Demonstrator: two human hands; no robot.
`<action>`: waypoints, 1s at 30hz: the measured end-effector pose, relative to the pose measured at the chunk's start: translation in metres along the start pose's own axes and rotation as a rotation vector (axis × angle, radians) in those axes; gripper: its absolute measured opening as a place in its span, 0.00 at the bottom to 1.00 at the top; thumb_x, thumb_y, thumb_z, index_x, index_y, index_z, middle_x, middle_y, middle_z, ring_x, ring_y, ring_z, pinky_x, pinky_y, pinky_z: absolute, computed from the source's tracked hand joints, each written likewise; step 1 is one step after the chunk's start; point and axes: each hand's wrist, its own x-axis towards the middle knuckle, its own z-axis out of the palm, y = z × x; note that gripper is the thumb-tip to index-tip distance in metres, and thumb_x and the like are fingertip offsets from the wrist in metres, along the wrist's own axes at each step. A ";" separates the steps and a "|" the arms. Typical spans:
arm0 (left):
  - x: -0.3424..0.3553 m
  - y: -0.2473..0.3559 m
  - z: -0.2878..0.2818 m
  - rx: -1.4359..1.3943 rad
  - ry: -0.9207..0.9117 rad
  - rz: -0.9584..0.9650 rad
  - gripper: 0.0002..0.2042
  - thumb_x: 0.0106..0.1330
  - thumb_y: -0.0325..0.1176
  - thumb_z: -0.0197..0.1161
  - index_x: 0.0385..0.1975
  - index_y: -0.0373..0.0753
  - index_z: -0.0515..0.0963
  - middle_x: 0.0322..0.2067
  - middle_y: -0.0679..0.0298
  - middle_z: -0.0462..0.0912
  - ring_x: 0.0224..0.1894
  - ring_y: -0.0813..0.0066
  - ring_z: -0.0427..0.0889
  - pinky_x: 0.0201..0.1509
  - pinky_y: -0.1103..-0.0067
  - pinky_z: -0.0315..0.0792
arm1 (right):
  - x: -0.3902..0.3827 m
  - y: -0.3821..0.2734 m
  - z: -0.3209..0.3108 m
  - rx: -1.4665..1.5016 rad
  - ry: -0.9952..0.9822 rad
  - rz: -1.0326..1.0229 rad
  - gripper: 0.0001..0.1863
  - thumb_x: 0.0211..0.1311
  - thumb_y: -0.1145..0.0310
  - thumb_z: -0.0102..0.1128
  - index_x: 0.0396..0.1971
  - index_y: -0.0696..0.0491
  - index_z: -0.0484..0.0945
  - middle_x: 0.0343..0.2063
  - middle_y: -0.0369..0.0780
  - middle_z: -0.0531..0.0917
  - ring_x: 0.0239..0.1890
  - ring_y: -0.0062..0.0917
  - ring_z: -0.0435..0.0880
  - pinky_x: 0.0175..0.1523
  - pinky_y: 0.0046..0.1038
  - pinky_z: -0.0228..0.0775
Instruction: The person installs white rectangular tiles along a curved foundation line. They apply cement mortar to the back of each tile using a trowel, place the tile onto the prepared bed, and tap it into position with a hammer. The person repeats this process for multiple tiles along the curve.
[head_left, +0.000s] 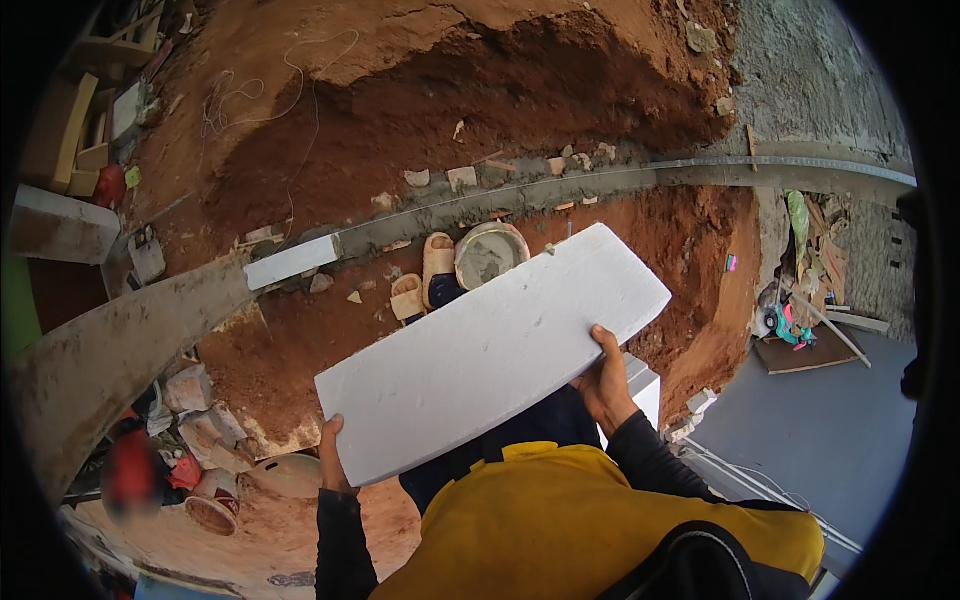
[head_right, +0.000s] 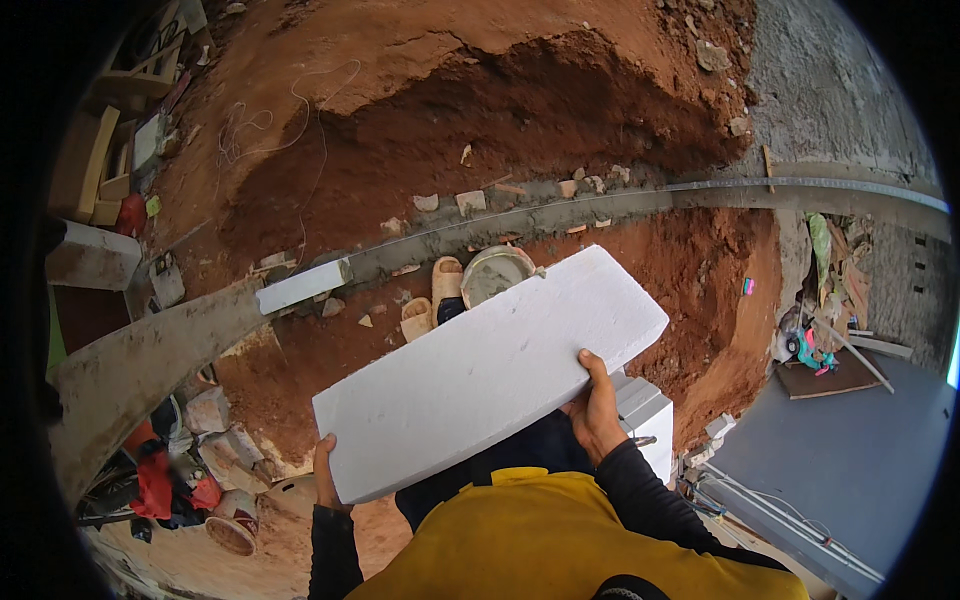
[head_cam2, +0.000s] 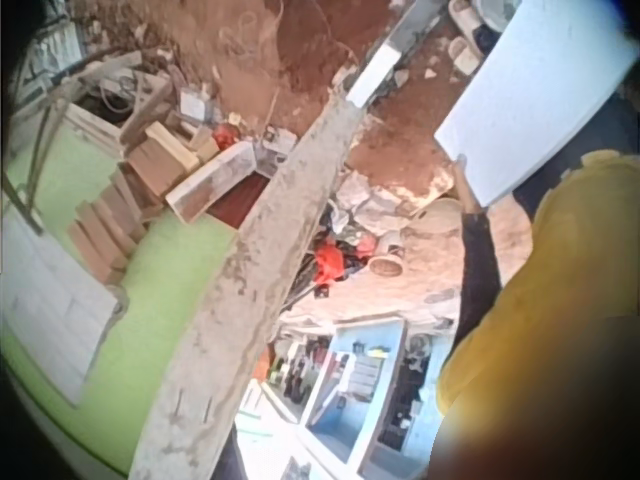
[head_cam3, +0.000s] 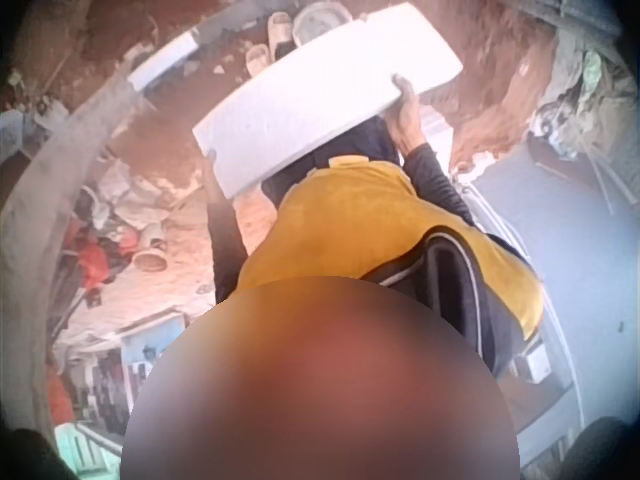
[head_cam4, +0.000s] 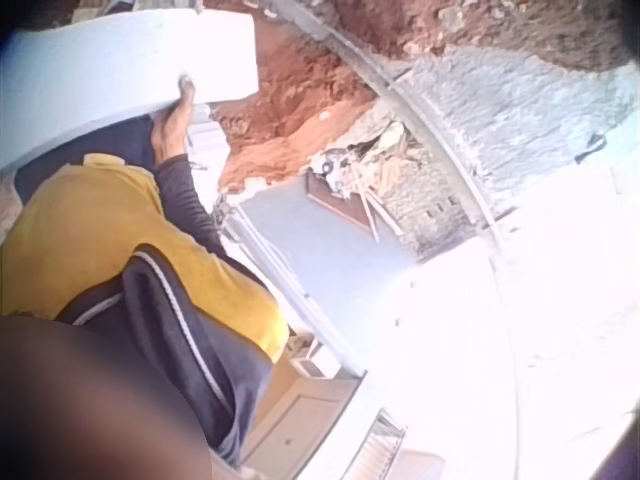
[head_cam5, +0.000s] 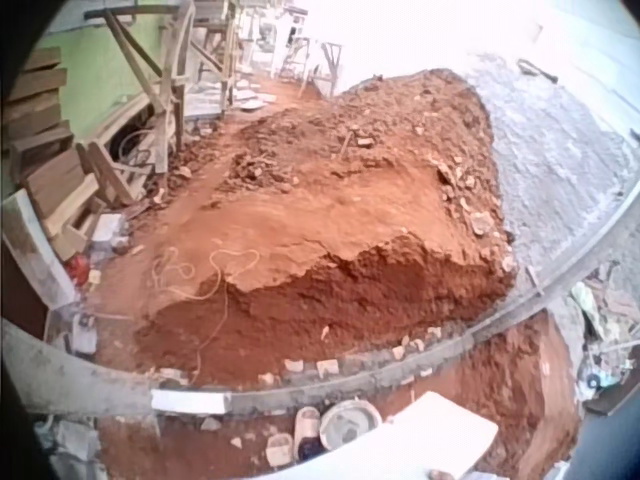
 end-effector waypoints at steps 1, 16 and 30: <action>0.001 -0.001 -0.002 0.009 0.019 -0.005 0.40 0.70 0.57 0.61 0.74 0.33 0.66 0.64 0.47 0.77 0.65 0.55 0.79 0.65 0.65 0.76 | 0.000 0.000 0.002 -0.002 -0.006 -0.018 0.57 0.61 0.37 0.67 0.78 0.58 0.53 0.70 0.54 0.68 0.71 0.50 0.73 0.66 0.59 0.73; 0.041 -0.002 -0.007 -0.022 -0.072 -0.085 0.40 0.71 0.57 0.60 0.74 0.32 0.65 0.63 0.49 0.76 0.65 0.57 0.79 0.63 0.66 0.77 | 0.011 0.000 0.004 -0.012 0.003 -0.003 0.54 0.63 0.37 0.67 0.77 0.57 0.56 0.70 0.51 0.68 0.71 0.45 0.72 0.68 0.57 0.71; 0.019 -0.013 0.111 1.705 -0.299 1.142 0.57 0.52 0.59 0.83 0.82 0.57 0.56 0.80 0.55 0.55 0.84 0.50 0.51 0.85 0.40 0.45 | 0.048 -0.015 -0.003 0.027 0.005 -0.095 0.48 0.60 0.44 0.71 0.72 0.60 0.64 0.65 0.52 0.71 0.68 0.45 0.76 0.64 0.54 0.79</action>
